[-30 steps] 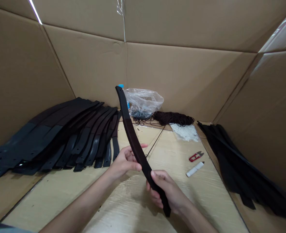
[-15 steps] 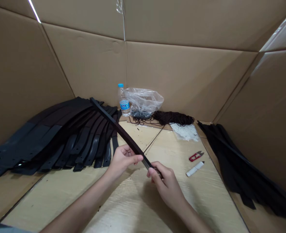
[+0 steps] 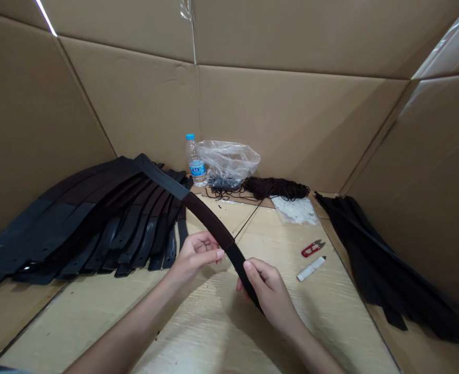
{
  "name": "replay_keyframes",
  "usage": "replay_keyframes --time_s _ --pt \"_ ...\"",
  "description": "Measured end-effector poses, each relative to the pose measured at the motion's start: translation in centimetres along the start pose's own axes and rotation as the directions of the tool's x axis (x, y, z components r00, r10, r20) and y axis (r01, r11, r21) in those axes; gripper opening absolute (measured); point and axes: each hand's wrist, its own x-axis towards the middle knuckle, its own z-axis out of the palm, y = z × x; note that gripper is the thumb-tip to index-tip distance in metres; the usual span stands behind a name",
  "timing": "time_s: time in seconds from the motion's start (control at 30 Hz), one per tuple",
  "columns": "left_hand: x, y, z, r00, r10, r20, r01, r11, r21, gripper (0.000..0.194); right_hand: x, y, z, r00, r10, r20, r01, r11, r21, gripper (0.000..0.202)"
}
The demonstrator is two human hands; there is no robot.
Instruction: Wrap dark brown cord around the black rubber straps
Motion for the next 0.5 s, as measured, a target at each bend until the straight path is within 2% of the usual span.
replay_keyframes --time_s 0.5 --pt "-0.14 0.2 0.0 0.997 -0.075 0.02 0.076 0.993 -0.087 0.028 0.26 0.73 0.12 0.995 0.089 0.037 -0.095 0.973 0.208 0.06"
